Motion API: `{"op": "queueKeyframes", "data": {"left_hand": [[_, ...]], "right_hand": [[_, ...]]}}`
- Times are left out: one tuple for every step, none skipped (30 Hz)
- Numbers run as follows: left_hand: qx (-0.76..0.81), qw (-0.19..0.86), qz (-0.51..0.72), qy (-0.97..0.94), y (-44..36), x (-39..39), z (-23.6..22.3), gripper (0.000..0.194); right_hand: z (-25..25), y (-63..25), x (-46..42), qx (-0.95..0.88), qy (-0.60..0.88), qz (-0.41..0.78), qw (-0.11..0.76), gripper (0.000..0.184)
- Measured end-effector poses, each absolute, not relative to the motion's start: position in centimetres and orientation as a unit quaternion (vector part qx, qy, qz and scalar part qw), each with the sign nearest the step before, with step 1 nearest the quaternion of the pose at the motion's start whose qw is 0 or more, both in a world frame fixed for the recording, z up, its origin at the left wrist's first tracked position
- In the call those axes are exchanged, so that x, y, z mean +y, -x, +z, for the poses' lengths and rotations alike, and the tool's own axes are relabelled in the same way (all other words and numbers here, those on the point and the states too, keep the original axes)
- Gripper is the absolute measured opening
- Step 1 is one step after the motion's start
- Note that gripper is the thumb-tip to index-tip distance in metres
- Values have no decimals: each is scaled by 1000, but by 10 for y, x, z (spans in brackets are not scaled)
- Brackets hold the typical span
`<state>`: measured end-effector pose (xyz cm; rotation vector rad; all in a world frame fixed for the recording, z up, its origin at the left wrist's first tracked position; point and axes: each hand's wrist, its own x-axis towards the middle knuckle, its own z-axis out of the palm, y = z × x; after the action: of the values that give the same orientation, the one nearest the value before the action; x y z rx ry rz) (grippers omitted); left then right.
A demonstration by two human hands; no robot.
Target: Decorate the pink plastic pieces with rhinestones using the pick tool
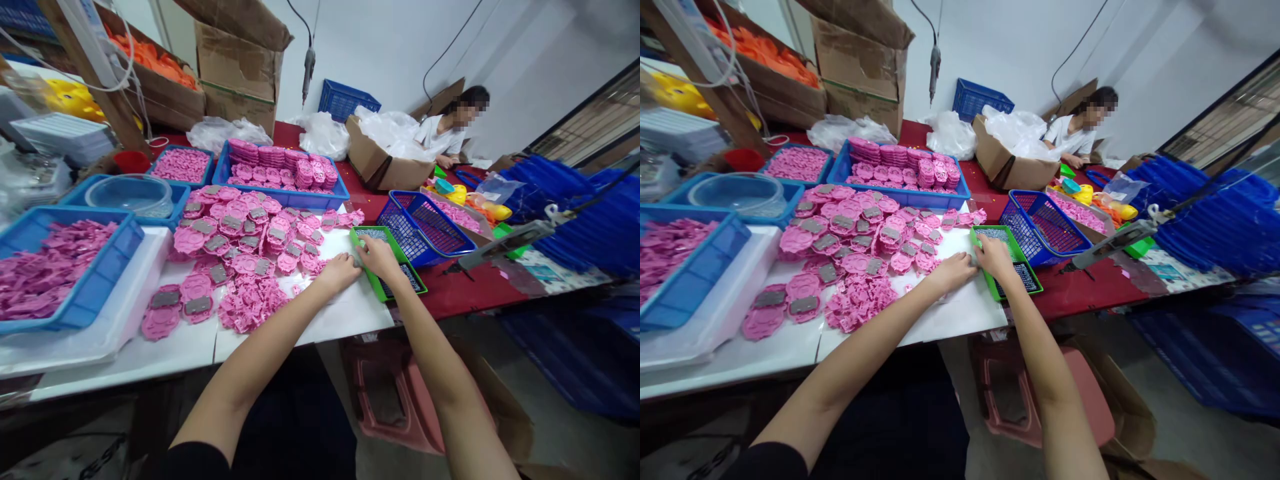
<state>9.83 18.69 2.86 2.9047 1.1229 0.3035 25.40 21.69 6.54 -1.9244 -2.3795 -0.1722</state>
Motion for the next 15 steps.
{"op": "queueKeyframes", "data": {"left_hand": [[361, 6, 99, -927, -99, 185, 29, 22], [364, 6, 101, -926, -100, 183, 29, 23], [367, 6, 102, -925, -100, 180, 30, 23], [370, 5, 103, -923, -100, 178, 30, 23], [374, 4, 103, -922, -99, 175, 30, 23], [378, 3, 102, -920, -98, 172, 30, 23], [384, 1, 101, -918, -96, 169, 30, 22], [389, 0, 99, -916, -93, 165, 30, 22], [395, -2, 98, -914, -90, 161, 30, 21], [400, -4, 97, -911, -86, 158, 30, 20], [406, -6, 98, -909, -83, 153, 29, 20], [411, -8, 100, -906, -80, 150, 29, 21], [416, -11, 103, -904, -78, 146, 28, 23], [419, -14, 108, -902, -77, 143, 27, 27], [420, -17, 112, -900, -78, 140, 26, 32]], "right_hand": [[65, -258, 217, -776, 625, -56, 56, 38], [64, -263, 217, -776, 624, -58, 74, 38], [64, -267, 217, -775, 623, -60, 91, 37], [63, -272, 217, -774, 621, -63, 108, 37], [63, -277, 216, -774, 618, -67, 123, 36], [62, -281, 216, -775, 613, -70, 137, 35], [61, -284, 214, -777, 607, -75, 150, 34], [60, -286, 212, -780, 600, -80, 162, 32], [60, -286, 209, -783, 592, -85, 173, 31], [59, -286, 204, -786, 584, -91, 181, 30], [58, -284, 198, -790, 576, -96, 188, 30], [56, -281, 192, -795, 568, -100, 190, 30], [55, -277, 185, -801, 559, -103, 189, 31], [53, -272, 178, -807, 551, -104, 183, 31], [51, -268, 172, -814, 544, -103, 174, 32]]}}
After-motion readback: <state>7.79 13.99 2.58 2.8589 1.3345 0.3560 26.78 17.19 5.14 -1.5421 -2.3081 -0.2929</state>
